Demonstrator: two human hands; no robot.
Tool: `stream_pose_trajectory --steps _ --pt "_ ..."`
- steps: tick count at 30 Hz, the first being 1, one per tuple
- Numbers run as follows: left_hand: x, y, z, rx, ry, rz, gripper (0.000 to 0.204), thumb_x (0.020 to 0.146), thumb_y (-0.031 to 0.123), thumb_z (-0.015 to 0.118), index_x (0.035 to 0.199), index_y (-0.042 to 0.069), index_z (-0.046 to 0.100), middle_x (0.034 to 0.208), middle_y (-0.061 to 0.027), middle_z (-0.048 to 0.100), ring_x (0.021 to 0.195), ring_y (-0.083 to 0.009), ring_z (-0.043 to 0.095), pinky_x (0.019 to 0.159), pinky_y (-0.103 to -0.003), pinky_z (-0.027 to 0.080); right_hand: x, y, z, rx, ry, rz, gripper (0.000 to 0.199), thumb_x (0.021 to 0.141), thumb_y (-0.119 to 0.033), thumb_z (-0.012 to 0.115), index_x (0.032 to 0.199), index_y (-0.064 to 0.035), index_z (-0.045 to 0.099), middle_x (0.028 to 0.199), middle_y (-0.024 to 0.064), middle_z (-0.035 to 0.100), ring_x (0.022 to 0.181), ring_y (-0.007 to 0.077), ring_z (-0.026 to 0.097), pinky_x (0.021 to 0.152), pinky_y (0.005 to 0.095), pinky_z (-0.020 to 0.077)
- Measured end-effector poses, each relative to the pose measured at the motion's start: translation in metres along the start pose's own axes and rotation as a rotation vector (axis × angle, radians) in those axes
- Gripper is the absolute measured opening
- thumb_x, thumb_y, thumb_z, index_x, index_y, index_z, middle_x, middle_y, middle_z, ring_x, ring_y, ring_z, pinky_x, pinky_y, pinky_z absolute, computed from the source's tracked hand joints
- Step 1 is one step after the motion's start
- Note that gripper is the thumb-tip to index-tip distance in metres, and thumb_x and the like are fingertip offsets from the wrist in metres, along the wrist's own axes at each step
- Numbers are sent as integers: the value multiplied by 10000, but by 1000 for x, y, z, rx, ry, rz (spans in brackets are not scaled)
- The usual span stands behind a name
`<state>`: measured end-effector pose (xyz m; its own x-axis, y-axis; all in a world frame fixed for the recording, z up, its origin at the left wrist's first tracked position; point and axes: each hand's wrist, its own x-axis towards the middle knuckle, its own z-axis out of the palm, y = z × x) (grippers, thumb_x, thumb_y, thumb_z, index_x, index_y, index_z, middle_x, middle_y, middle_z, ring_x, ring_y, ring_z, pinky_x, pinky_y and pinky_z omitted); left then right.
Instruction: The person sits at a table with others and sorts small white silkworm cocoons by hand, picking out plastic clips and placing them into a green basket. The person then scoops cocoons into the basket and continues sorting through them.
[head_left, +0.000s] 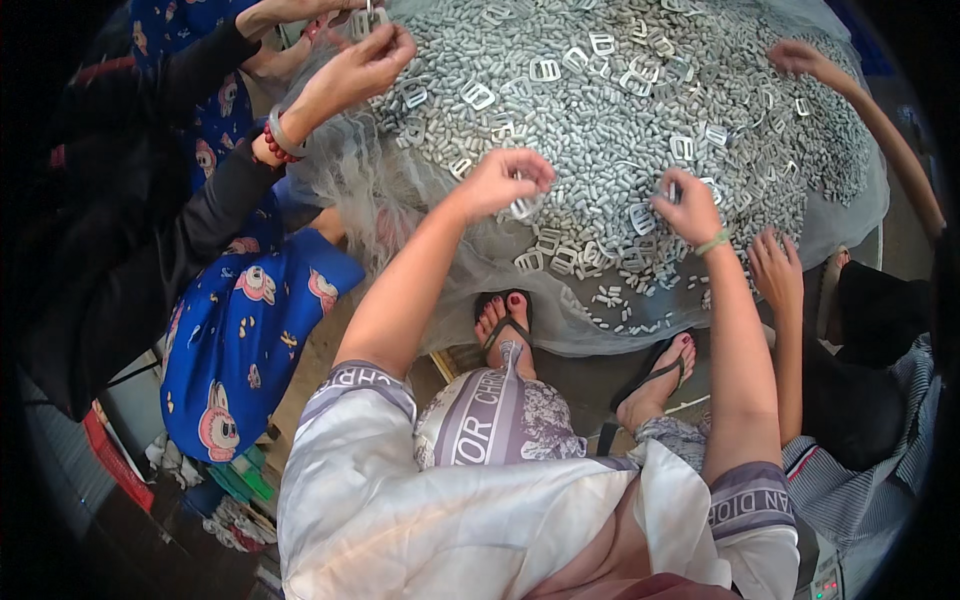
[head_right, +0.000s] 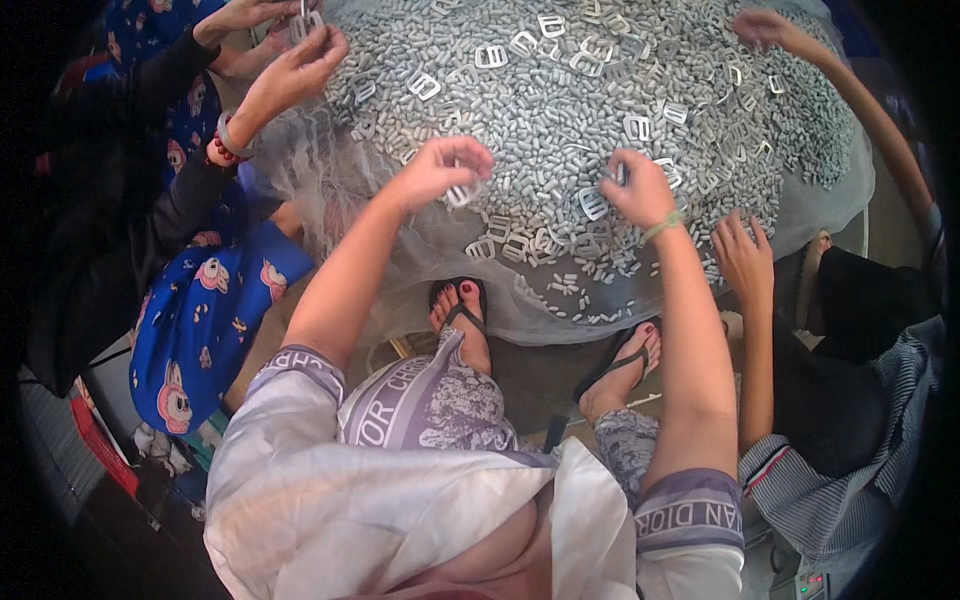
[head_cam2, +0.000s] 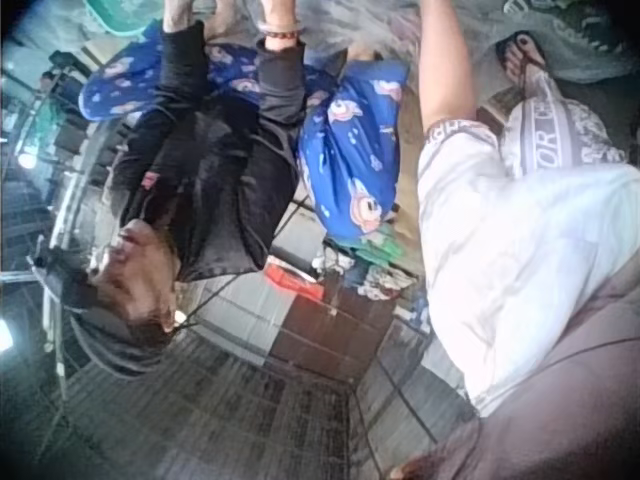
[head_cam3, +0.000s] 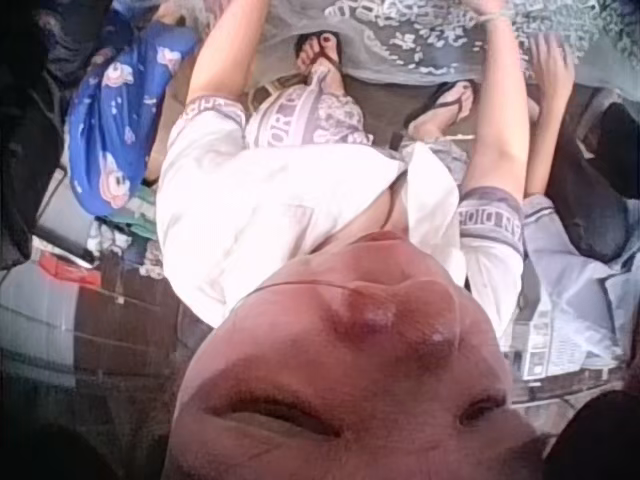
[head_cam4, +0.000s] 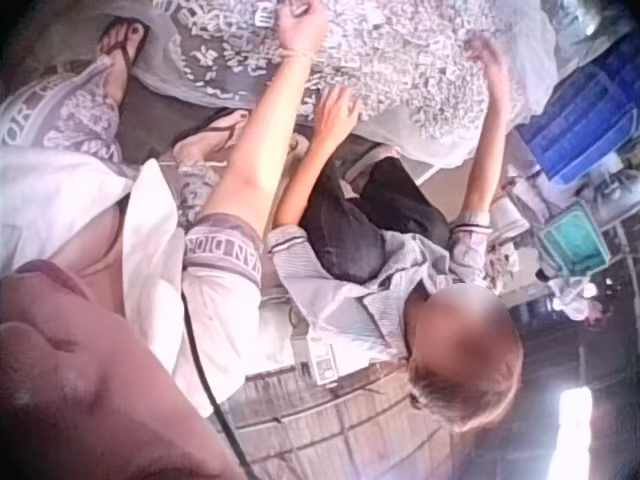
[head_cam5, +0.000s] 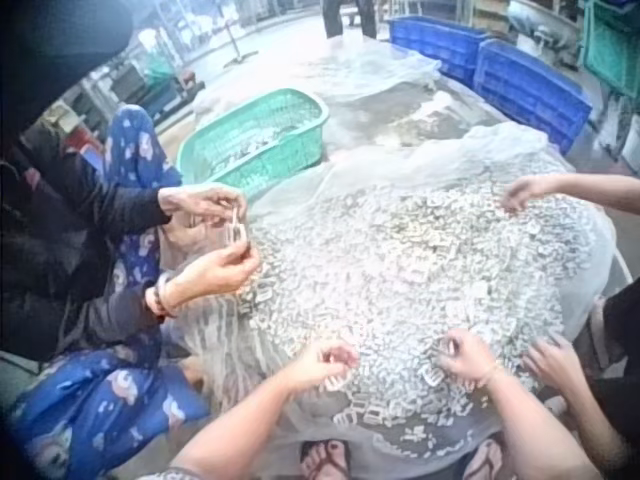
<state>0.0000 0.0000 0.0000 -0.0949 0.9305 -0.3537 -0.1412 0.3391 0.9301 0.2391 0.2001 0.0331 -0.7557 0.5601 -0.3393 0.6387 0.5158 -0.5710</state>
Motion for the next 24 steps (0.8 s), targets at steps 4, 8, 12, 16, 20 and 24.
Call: stream_pose_trajectory --steps 4,8,12,16,20,24 --pt "-32 -22 46 644 77 53 291 677 129 721 942 103 604 783 -45 566 721 -176 596 616 -316 487 10 12 -6 721 -107 78 117 692 -46 566 670 -45 451 639 0 498 649 114 534 550 294 436" --pt "-48 -43 75 942 310 182 286 652 144 730 863 95 544 906 -70 491 770 -303 596 629 -414 492 -10 -42 0 -216 -113 -80 235 712 -106 658 875 -58 495 702 95 555 737 256 619 595 375 476" --pt "-47 -42 67 839 269 101 254 666 96 705 832 83 513 901 -76 504 751 -296 594 613 -403 471 -26 -28 12 -518 -145 -317 300 726 -120 659 967 -64 491 836 171 583 812 322 597 688 402 476" --pt "-56 -37 44 536 158 -23 265 648 64 686 847 83 511 841 -89 557 742 -293 591 626 -378 470 -20 -10 8 -153 111 -263 148 712 -37 620 838 -35 542 830 119 598 750 272 604 664 363 509" --pt "-79 -38 66 834 169 18 319 651 75 691 906 100 503 850 -75 541 805 -282 585 655 -388 472 -20 -16 9 1143 20 257 101 706 6 522 803 11 546 863 91 569 695 153 555 614 289 533" --pt "-81 -53 77 1021 135 22 372 665 113 698 978 115 497 902 -76 510 868 -282 575 691 -400 482 -28 -45 6 1496 -312 300 168 700 -68 523 834 14 583 930 140 586 736 154 549 604 284 520"
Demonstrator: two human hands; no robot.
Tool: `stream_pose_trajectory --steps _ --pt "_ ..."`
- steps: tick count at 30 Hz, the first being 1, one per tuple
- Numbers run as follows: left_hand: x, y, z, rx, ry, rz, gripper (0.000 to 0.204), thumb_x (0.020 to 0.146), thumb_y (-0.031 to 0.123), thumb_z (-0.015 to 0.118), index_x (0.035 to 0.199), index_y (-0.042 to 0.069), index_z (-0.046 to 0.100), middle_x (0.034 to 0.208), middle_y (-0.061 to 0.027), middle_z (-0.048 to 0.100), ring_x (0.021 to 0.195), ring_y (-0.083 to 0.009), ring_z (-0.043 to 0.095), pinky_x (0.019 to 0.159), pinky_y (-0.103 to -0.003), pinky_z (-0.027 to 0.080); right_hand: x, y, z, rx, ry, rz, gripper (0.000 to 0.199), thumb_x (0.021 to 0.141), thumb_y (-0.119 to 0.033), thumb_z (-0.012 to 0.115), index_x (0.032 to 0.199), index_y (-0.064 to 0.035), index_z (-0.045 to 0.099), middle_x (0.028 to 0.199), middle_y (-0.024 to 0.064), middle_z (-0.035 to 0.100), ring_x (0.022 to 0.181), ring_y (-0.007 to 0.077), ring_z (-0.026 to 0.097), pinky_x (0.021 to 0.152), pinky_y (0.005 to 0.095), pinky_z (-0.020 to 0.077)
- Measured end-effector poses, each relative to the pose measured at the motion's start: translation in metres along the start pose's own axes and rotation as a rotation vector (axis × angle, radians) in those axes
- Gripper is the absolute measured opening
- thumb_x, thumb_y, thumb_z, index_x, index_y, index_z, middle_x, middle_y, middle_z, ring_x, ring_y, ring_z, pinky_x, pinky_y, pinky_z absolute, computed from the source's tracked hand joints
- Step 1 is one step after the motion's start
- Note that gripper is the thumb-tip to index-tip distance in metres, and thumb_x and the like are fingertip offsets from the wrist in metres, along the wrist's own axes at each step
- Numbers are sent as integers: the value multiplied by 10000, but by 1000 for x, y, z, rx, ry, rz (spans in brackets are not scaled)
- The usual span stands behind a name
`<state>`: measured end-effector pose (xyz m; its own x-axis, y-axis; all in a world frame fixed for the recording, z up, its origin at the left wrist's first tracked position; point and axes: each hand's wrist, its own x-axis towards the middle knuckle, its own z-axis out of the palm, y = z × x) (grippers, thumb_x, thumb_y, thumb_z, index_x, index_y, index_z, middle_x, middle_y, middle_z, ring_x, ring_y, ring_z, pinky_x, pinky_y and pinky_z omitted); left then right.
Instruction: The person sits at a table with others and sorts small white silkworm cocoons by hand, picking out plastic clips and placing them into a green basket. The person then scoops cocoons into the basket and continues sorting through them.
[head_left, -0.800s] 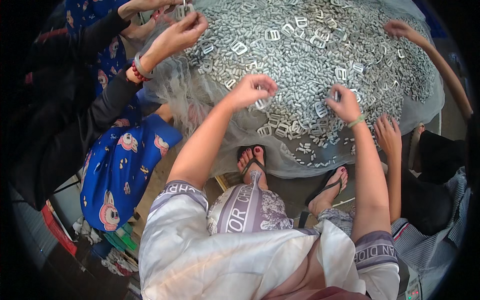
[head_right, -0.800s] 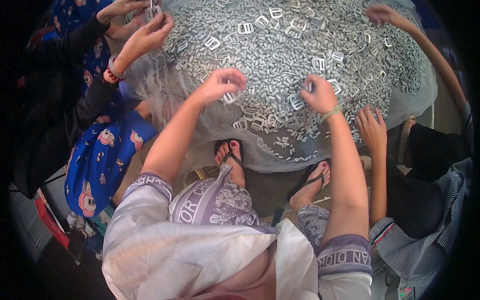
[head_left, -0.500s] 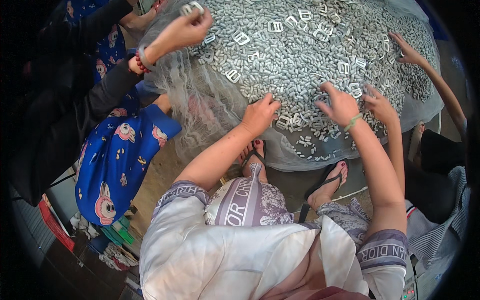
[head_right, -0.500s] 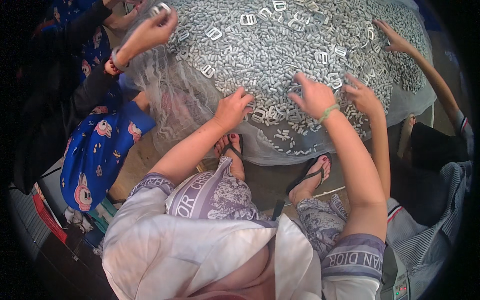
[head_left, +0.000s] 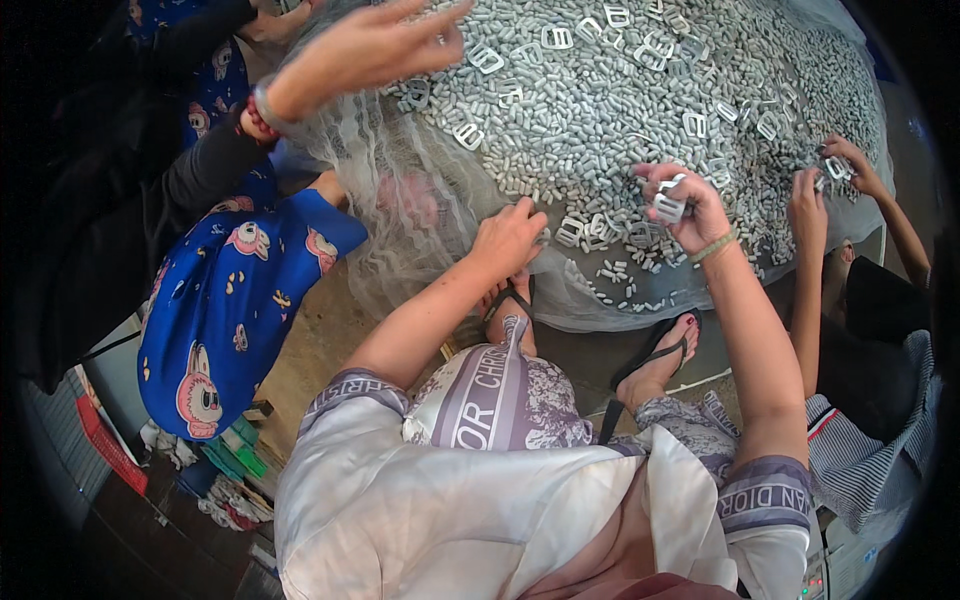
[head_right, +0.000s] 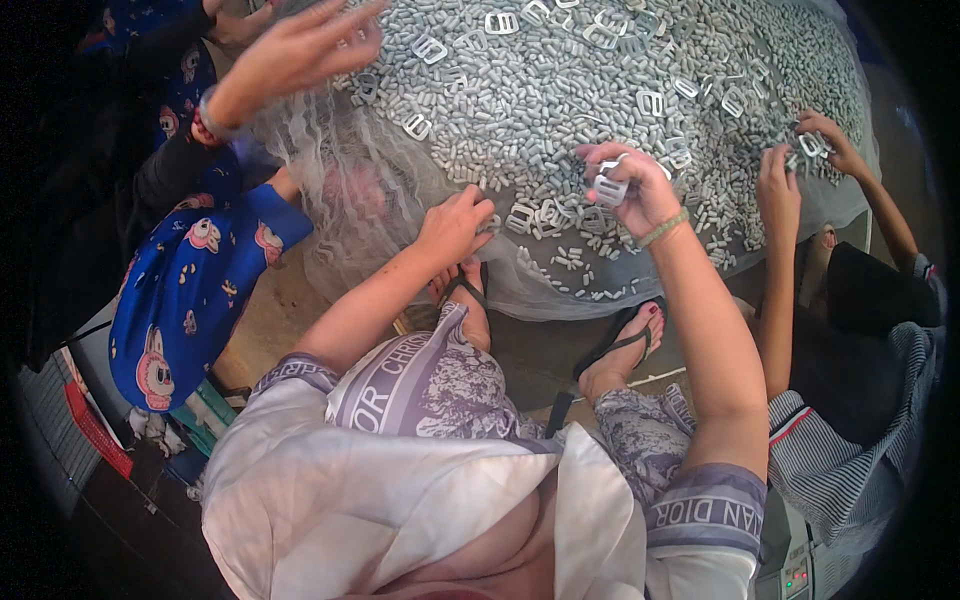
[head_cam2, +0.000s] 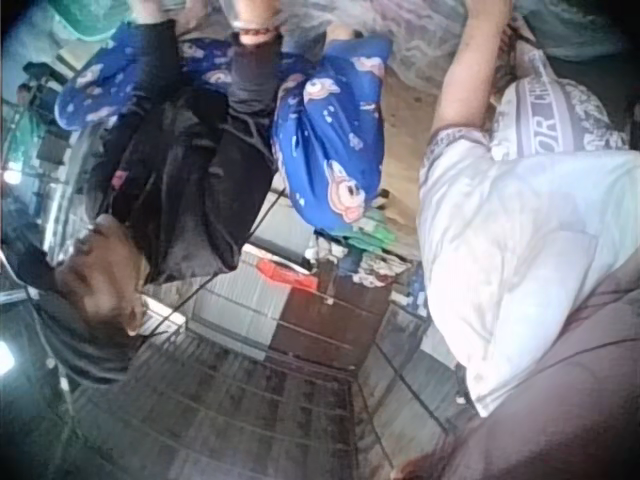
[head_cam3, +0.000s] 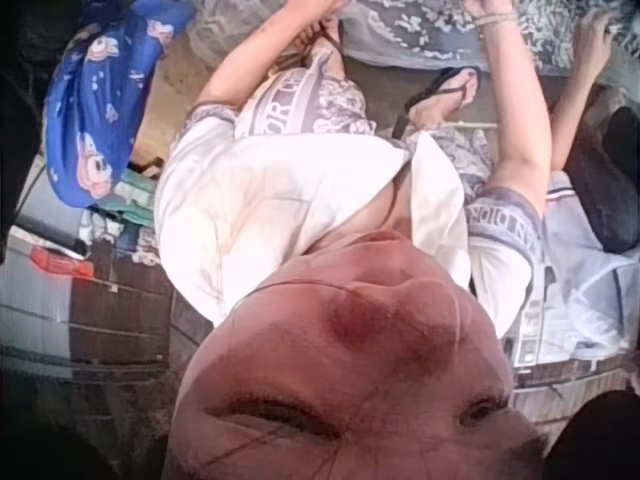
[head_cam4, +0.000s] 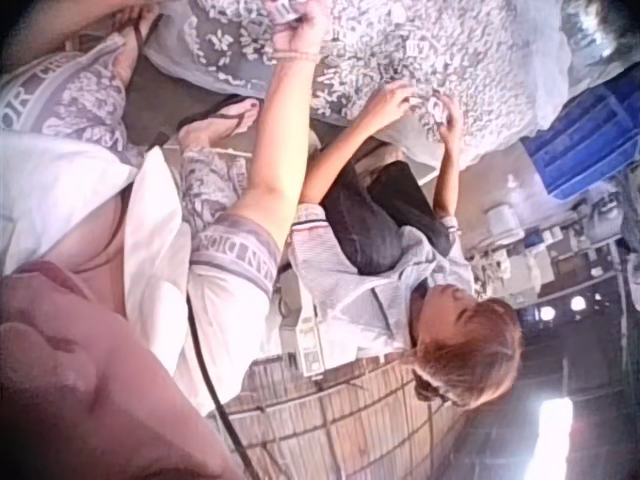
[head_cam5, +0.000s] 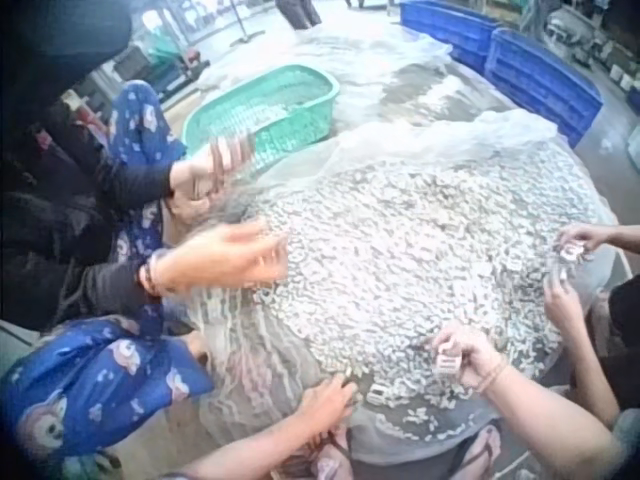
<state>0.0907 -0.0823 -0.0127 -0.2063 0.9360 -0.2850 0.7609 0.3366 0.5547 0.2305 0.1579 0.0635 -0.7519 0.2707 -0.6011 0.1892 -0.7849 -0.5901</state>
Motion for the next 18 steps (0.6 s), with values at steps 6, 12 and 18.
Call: stream_pose_trajectory --steps 6,12,18 --pt "10 21 2 -110 -6 66 372 677 120 685 992 117 487 939 -70 488 864 -278 580 670 -402 493 -9 51 16 -1685 104 -312 160 717 -149 625 817 -32 584 891 134 618 825 311 593 715 377 476" --pt "29 26 8 -95 28 99 387 694 33 602 1044 155 491 939 -71 500 841 -283 587 642 -412 490 1 54 -8 -1767 225 -419 214 671 -153 643 830 -25 578 832 151 587 797 329 582 704 379 462" --pt "30 29 10 -175 -10 208 452 681 4 590 1081 194 499 926 -67 500 830 -269 592 626 -397 494 -2 -17 -36 -659 289 159 101 677 -137 586 725 -58 542 761 68 598 662 118 530 522 257 422"
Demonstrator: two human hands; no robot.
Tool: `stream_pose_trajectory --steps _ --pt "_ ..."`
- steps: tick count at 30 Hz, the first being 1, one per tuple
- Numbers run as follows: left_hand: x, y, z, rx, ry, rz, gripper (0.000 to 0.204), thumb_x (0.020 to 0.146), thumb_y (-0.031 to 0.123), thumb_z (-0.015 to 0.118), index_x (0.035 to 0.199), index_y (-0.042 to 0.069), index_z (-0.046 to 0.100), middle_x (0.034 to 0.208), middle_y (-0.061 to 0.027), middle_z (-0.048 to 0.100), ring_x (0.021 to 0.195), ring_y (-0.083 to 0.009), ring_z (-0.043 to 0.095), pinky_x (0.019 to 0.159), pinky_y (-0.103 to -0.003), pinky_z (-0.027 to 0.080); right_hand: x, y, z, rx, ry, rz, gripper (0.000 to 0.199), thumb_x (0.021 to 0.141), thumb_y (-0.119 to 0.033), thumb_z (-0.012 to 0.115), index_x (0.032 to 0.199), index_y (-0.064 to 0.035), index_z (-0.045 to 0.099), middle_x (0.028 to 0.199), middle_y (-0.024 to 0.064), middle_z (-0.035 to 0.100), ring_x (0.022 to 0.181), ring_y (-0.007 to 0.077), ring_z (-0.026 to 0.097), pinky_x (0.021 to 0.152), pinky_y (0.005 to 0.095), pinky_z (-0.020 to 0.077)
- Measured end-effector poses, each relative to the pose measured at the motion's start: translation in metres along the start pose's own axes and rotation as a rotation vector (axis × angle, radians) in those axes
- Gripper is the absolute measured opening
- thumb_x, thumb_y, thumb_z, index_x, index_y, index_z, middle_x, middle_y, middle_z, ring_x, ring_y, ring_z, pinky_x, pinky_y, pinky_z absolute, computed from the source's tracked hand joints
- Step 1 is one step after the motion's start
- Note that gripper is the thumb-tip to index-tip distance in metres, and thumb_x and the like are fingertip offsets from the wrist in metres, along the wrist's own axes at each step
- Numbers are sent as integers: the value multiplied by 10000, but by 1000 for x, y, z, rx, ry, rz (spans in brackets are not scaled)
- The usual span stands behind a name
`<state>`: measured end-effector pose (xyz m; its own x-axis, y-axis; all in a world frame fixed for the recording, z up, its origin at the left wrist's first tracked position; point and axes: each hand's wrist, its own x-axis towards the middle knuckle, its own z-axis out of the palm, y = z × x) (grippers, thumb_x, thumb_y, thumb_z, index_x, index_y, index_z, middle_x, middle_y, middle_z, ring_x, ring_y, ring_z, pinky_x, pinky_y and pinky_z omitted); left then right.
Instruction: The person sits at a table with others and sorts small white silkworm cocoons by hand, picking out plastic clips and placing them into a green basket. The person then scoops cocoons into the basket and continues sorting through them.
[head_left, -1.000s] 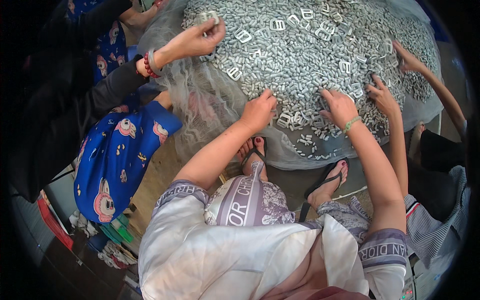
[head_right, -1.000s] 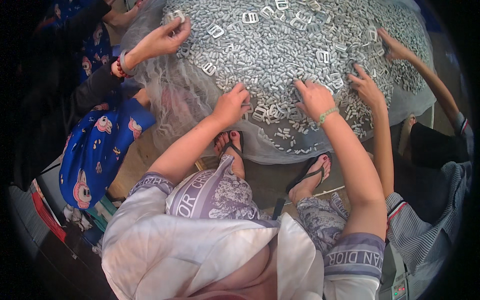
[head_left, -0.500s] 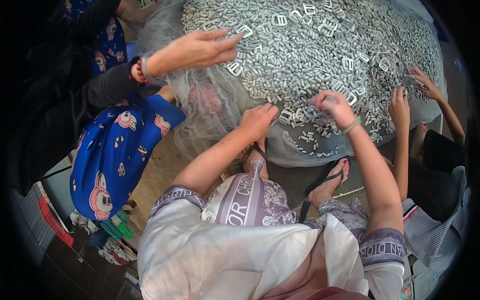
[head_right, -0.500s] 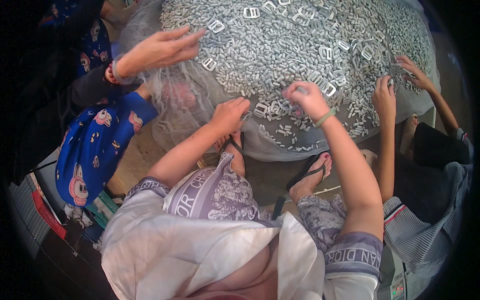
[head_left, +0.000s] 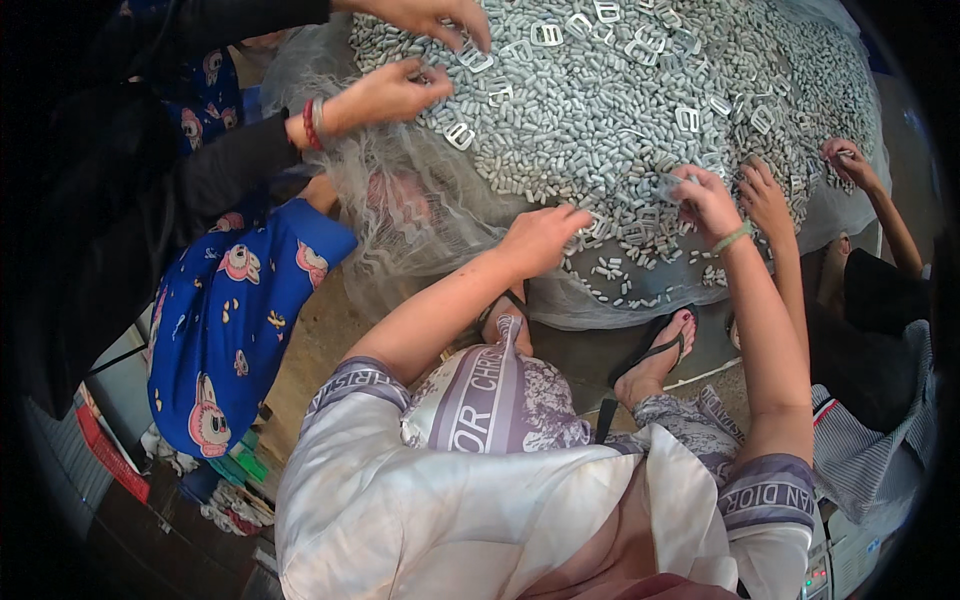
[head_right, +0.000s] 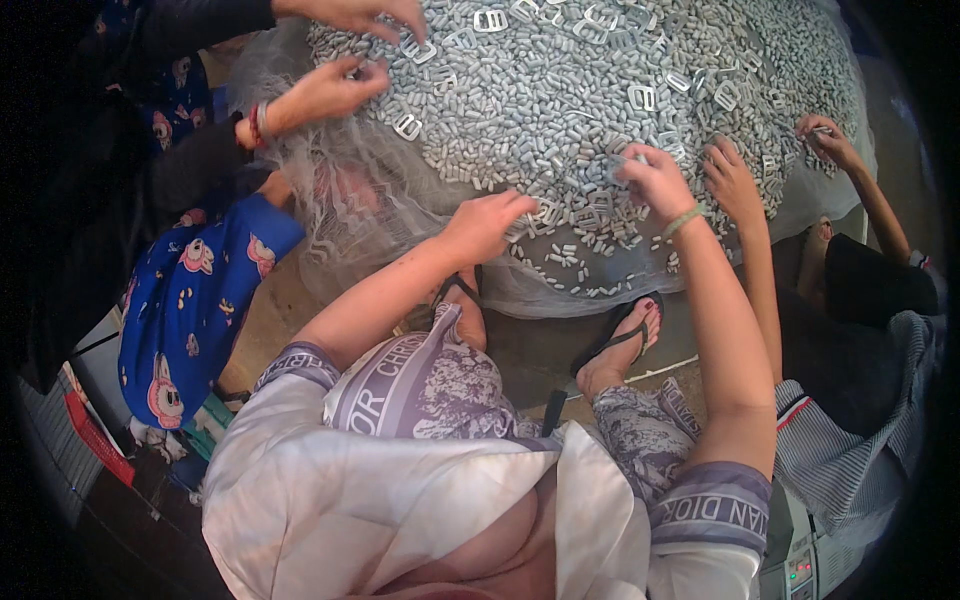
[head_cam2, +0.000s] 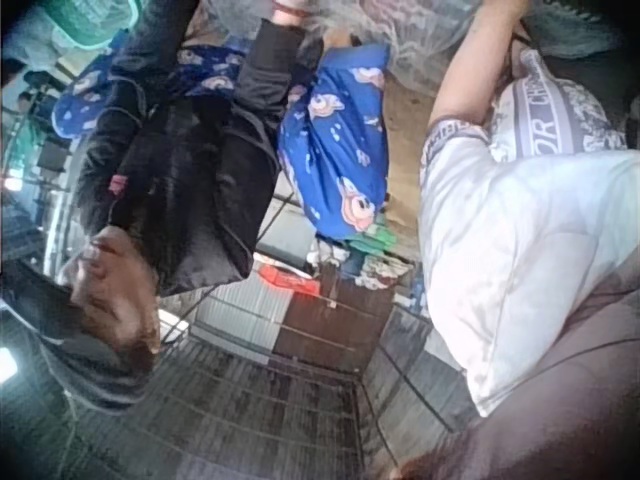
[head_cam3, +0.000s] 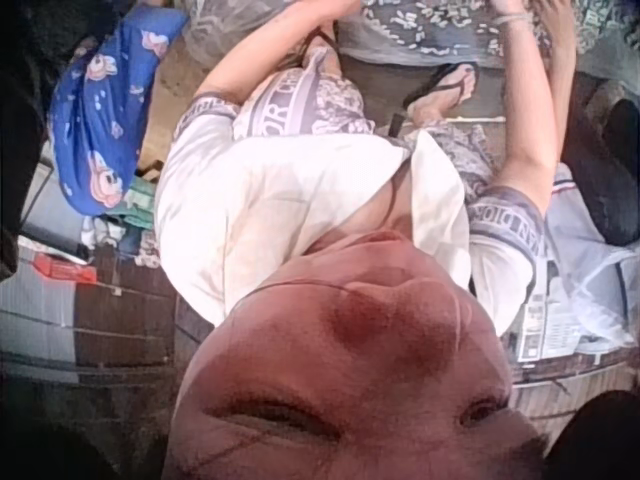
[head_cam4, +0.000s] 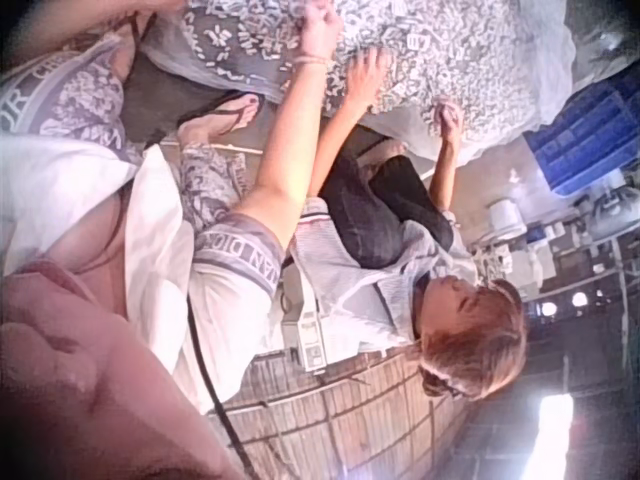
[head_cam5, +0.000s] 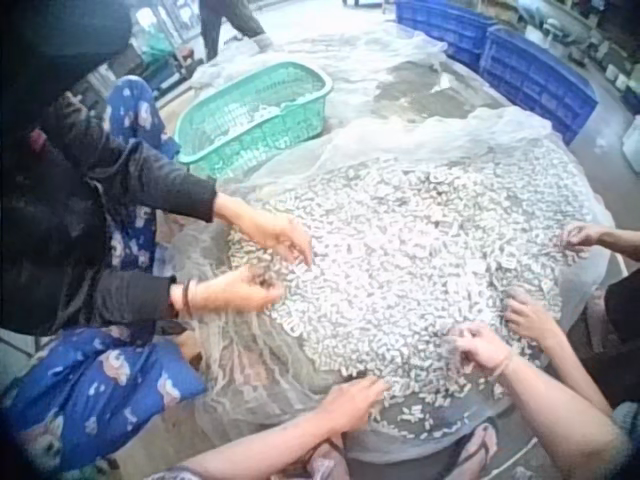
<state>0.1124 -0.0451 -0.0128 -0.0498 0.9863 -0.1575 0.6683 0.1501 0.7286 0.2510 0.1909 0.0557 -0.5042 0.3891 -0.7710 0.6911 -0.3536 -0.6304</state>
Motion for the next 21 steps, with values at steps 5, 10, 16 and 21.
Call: stream_pose_trajectory --steps 5,10,16,21 --pt "20 18 0 103 -30 -22 446 657 61 653 1061 175 502 922 -80 492 853 -285 590 643 -395 497 -6 14 -12 103 -105 -16 59 668 -85 550 717 -71 520 766 82 599 644 124 551 518 284 454" --pt "15 6 13 72 -22 -33 433 620 133 719 1012 132 535 904 -90 498 852 -290 594 667 -409 496 -17 44 23 -944 220 -303 401 716 -183 636 1051 -77 442 821 179 575 787 375 588 682 427 482" --pt "9 -25 -23 -534 64 -64 281 634 92 688 891 55 582 845 -99 586 804 -282 603 704 -357 475 -25 66 52 -1132 295 -326 616 684 -264 736 1172 -105 396 957 153 547 839 346 586 690 417 484" --pt "5 -34 -38 -593 2 87 331 630 50 662 958 66 623 837 -102 599 821 -286 597 717 -349 459 -24 74 53 -1021 386 -488 612 663 -147 746 1168 -101 403 951 138 531 874 336 569 714 402 478"
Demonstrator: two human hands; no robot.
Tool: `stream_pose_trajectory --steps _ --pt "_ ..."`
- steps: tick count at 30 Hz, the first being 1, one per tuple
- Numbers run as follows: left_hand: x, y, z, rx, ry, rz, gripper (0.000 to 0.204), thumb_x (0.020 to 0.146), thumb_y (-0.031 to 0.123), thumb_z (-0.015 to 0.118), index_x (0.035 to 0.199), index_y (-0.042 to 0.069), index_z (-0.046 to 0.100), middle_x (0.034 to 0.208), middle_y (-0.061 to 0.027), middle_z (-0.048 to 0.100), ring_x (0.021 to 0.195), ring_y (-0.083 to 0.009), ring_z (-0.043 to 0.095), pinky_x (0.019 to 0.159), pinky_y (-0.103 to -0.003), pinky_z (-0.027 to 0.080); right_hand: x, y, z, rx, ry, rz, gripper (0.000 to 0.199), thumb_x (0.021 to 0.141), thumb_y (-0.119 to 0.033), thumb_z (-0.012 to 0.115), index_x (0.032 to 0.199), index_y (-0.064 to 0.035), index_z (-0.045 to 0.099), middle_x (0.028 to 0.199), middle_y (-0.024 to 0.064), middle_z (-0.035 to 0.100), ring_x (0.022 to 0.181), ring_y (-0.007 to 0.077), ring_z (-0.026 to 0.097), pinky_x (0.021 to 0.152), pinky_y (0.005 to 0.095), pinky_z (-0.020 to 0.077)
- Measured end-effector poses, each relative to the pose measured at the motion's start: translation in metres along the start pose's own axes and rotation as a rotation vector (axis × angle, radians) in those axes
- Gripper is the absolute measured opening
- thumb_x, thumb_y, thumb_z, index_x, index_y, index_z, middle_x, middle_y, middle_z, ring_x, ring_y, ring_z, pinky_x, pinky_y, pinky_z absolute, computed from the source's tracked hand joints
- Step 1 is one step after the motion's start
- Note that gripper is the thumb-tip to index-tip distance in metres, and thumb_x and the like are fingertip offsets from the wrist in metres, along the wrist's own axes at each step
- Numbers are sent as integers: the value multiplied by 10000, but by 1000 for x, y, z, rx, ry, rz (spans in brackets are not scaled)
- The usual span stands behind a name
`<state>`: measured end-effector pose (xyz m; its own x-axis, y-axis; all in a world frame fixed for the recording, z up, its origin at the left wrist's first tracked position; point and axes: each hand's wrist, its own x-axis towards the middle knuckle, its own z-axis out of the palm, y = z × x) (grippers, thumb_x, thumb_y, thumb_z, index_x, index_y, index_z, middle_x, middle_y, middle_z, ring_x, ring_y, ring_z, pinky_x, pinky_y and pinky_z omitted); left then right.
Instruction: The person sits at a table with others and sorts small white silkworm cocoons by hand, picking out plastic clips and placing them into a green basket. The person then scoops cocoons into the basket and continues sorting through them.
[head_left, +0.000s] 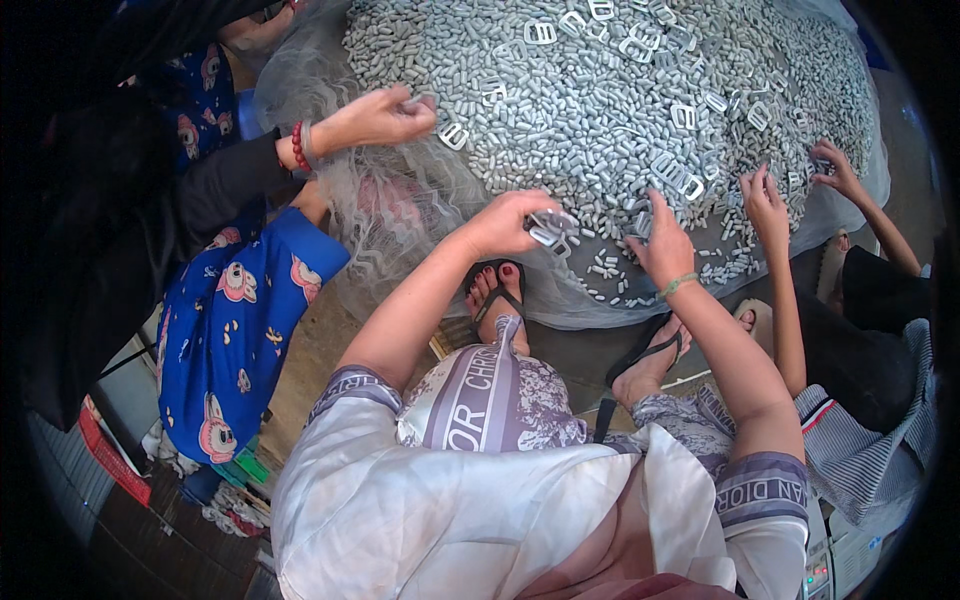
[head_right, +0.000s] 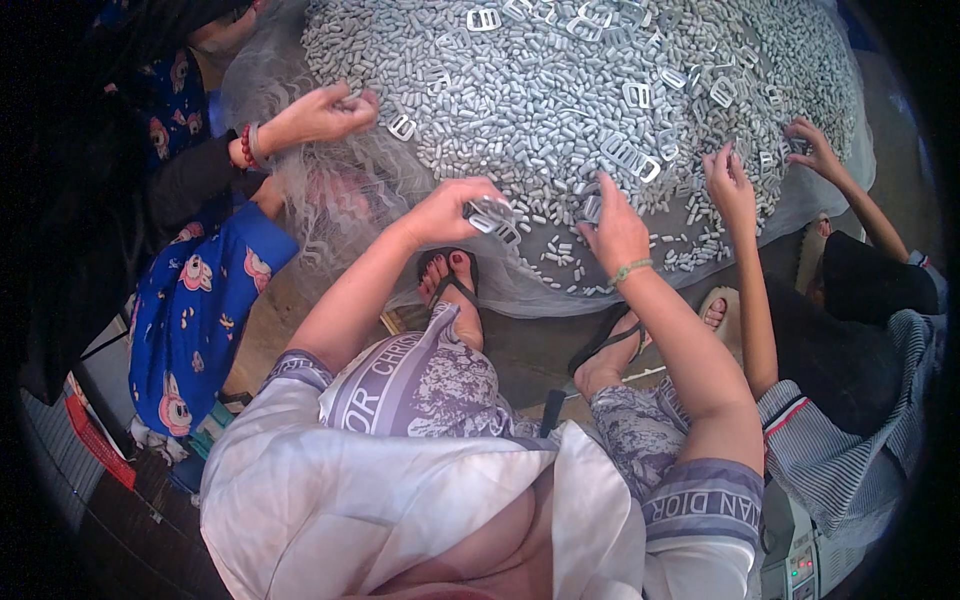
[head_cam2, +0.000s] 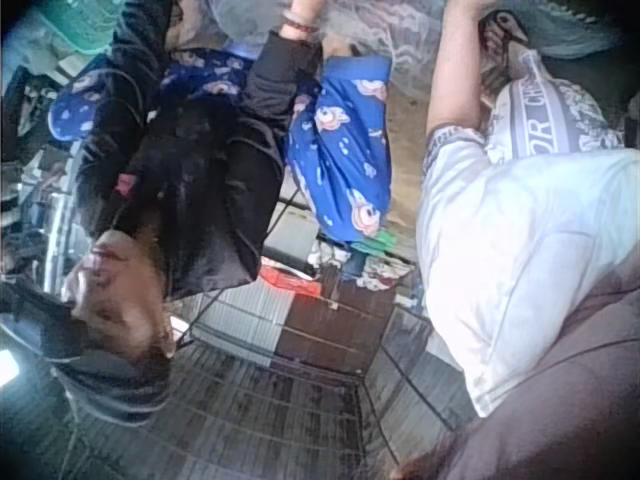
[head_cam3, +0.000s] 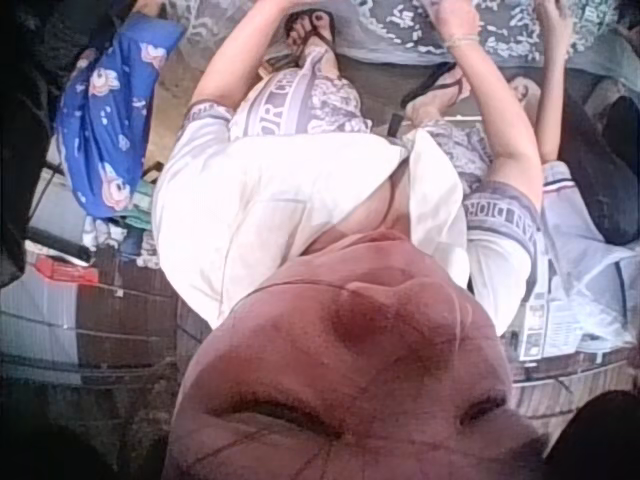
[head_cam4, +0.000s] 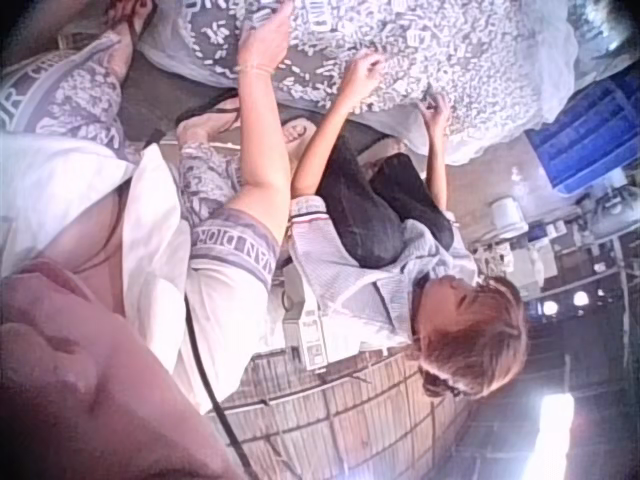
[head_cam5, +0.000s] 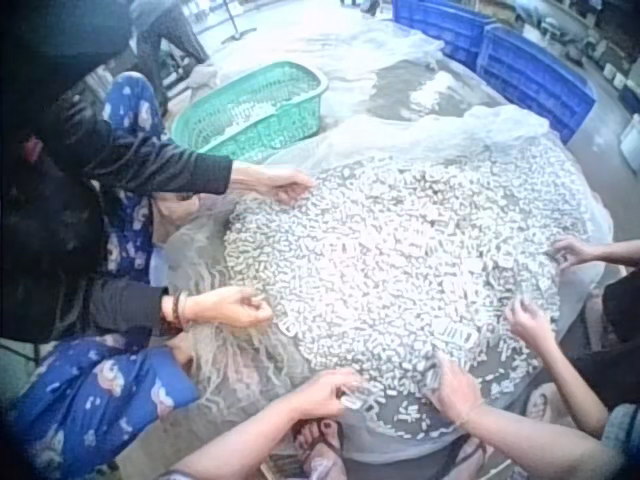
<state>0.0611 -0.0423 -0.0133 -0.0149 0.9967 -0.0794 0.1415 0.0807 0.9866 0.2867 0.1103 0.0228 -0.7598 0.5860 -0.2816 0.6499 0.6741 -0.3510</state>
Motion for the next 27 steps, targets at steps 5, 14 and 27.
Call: stream_pose_trajectory --steps 5,14,27 --pt "-1 13 16 667 -325 -217 380 598 76 703 965 136 625 1008 -84 510 901 -281 594 732 -399 489 6 3 -5 21 -21 -15 476 658 -95 730 1057 -80 471 956 150 523 874 359 555 717 414 466" --pt "-9 17 47 768 -95 -114 390 633 146 709 999 167 578 980 -89 497 809 -271 581 623 -378 502 27 34 -15 640 -264 162 245 695 -26 632 880 -60 476 872 82 585 677 219 571 608 316 467" --pt "-1 8 34 231 -137 -182 335 692 122 686 1007 123 574 1003 -8 570 916 -201 574 690 -332 491 42 -11 -36 1814 -453 401 436 727 20 527 1154 -47 464 1097 176 550 954 277 586 839 412 520"
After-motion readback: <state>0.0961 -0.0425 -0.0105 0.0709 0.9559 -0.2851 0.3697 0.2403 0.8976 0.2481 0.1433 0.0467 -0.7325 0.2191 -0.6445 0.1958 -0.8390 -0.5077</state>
